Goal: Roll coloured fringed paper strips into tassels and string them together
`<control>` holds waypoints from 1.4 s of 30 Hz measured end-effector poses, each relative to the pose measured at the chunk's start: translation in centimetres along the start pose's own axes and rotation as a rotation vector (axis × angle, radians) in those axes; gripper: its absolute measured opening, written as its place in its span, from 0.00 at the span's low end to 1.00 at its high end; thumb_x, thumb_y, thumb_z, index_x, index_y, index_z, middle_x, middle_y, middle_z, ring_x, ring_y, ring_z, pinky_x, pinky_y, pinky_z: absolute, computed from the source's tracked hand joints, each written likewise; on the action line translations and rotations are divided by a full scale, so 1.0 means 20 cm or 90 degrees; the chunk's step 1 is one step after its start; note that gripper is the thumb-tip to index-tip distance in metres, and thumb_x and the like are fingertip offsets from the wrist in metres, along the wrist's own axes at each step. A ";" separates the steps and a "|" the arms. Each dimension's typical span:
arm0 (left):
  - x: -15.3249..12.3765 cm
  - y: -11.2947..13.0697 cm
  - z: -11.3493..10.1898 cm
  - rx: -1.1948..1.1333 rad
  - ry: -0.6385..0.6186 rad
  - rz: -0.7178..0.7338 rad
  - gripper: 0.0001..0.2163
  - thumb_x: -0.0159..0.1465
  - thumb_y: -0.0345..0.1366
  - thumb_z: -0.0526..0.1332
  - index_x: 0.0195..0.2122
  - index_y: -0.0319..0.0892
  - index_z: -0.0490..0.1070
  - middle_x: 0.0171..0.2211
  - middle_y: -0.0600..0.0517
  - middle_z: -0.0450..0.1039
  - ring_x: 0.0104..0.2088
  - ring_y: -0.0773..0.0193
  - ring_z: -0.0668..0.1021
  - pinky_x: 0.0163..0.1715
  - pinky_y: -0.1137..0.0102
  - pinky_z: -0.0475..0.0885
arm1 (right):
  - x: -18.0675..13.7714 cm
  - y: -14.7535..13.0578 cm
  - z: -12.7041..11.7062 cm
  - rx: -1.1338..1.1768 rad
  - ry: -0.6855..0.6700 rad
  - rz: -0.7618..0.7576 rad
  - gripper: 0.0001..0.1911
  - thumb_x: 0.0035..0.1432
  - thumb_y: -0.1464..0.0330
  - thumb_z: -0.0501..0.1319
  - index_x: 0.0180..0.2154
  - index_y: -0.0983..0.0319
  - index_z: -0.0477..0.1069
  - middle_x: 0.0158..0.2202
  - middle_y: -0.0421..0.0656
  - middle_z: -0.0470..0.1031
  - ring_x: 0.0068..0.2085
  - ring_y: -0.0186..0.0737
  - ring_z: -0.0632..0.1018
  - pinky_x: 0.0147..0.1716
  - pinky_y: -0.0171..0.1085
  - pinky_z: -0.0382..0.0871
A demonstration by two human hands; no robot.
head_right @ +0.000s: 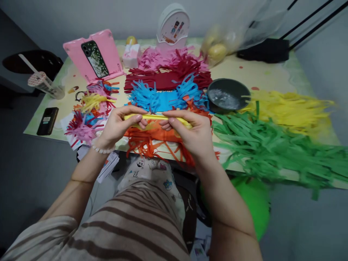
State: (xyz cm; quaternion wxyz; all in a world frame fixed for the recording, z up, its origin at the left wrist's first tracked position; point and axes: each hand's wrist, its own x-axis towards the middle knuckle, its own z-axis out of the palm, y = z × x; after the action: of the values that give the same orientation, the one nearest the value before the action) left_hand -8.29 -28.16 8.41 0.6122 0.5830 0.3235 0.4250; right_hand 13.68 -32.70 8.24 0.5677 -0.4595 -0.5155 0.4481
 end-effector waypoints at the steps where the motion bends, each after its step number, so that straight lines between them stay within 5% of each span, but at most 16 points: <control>1: 0.00 0.00 0.00 -0.027 0.000 -0.004 0.15 0.61 0.47 0.74 0.41 0.41 0.81 0.32 0.51 0.83 0.31 0.65 0.85 0.38 0.69 0.81 | 0.00 0.01 0.00 0.013 0.013 -0.001 0.09 0.56 0.62 0.74 0.38 0.57 0.83 0.31 0.41 0.84 0.30 0.37 0.84 0.37 0.39 0.83; 8: 0.02 -0.03 0.00 -0.124 -0.006 -0.024 0.06 0.56 0.37 0.75 0.34 0.43 0.85 0.31 0.51 0.84 0.31 0.67 0.84 0.39 0.72 0.80 | 0.04 0.06 0.00 0.101 0.006 0.016 0.08 0.52 0.63 0.75 0.30 0.59 0.81 0.26 0.40 0.82 0.25 0.33 0.81 0.32 0.34 0.81; 14: 0.00 -0.07 -0.06 -0.064 0.000 -0.013 0.10 0.58 0.43 0.73 0.32 0.41 0.82 0.31 0.48 0.83 0.31 0.63 0.84 0.38 0.67 0.80 | 0.01 0.03 -0.03 0.041 -0.051 0.049 0.09 0.51 0.61 0.75 0.31 0.59 0.82 0.28 0.42 0.83 0.28 0.39 0.83 0.32 0.38 0.82; 17: -0.01 -0.03 -0.10 0.072 -0.069 0.025 0.16 0.64 0.49 0.67 0.29 0.41 0.79 0.32 0.46 0.83 0.34 0.59 0.85 0.42 0.63 0.80 | -0.03 -0.03 -0.04 -0.120 -0.082 -0.056 0.01 0.55 0.68 0.70 0.31 0.57 0.82 0.30 0.42 0.84 0.30 0.39 0.84 0.33 0.37 0.82; 20: -0.02 0.06 -0.10 0.277 -0.081 0.139 0.20 0.66 0.50 0.65 0.23 0.42 0.72 0.38 0.44 0.85 0.48 0.54 0.84 0.56 0.57 0.76 | -0.05 -0.09 -0.04 -0.286 -0.145 -0.213 0.06 0.57 0.72 0.66 0.33 0.56 0.82 0.33 0.41 0.85 0.33 0.39 0.85 0.35 0.38 0.80; 23: 0.00 0.16 -0.07 0.388 -0.141 0.196 0.14 0.68 0.47 0.65 0.30 0.43 0.76 0.45 0.45 0.85 0.56 0.53 0.81 0.64 0.56 0.69 | -0.05 -0.13 -0.05 -0.362 -0.217 -0.345 0.09 0.60 0.74 0.64 0.36 0.55 0.81 0.34 0.39 0.85 0.34 0.38 0.85 0.35 0.36 0.79; 28: 0.06 0.16 -0.08 0.401 -0.352 0.104 0.16 0.69 0.50 0.63 0.39 0.43 0.81 0.38 0.47 0.84 0.38 0.62 0.83 0.42 0.70 0.75 | -0.06 -0.13 -0.06 -0.426 -0.299 -0.395 0.08 0.63 0.73 0.61 0.37 0.55 0.78 0.34 0.41 0.84 0.35 0.38 0.84 0.36 0.36 0.76; 31: 0.06 0.11 -0.10 0.488 -0.340 0.140 0.16 0.70 0.49 0.61 0.36 0.42 0.80 0.34 0.47 0.83 0.36 0.62 0.81 0.43 0.67 0.75 | -0.06 -0.11 -0.08 -0.455 -0.324 -0.354 0.07 0.64 0.70 0.60 0.38 0.56 0.78 0.34 0.43 0.84 0.35 0.41 0.83 0.37 0.38 0.76; 36: 0.03 0.04 -0.09 0.671 -0.167 0.303 0.12 0.73 0.40 0.58 0.34 0.48 0.78 0.31 0.53 0.80 0.45 0.59 0.81 0.70 0.45 0.60 | 0.06 -0.07 -0.09 -0.349 -0.285 -0.184 0.15 0.62 0.59 0.66 0.49 0.54 0.81 0.50 0.45 0.85 0.49 0.47 0.84 0.50 0.44 0.77; 42: 0.02 0.00 -0.09 0.541 -0.085 0.289 0.05 0.63 0.46 0.70 0.38 0.54 0.80 0.37 0.55 0.82 0.48 0.57 0.83 0.72 0.44 0.60 | 0.14 0.08 0.04 -0.045 -0.419 0.137 0.24 0.54 0.46 0.71 0.26 0.61 0.79 0.25 0.41 0.79 0.26 0.35 0.77 0.30 0.36 0.73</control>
State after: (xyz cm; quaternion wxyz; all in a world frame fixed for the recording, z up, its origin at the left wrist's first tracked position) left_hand -9.81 -27.05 8.14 0.2315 0.8631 0.2932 0.3399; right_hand 13.07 -29.60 7.22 0.3042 -0.3615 -0.6346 0.6117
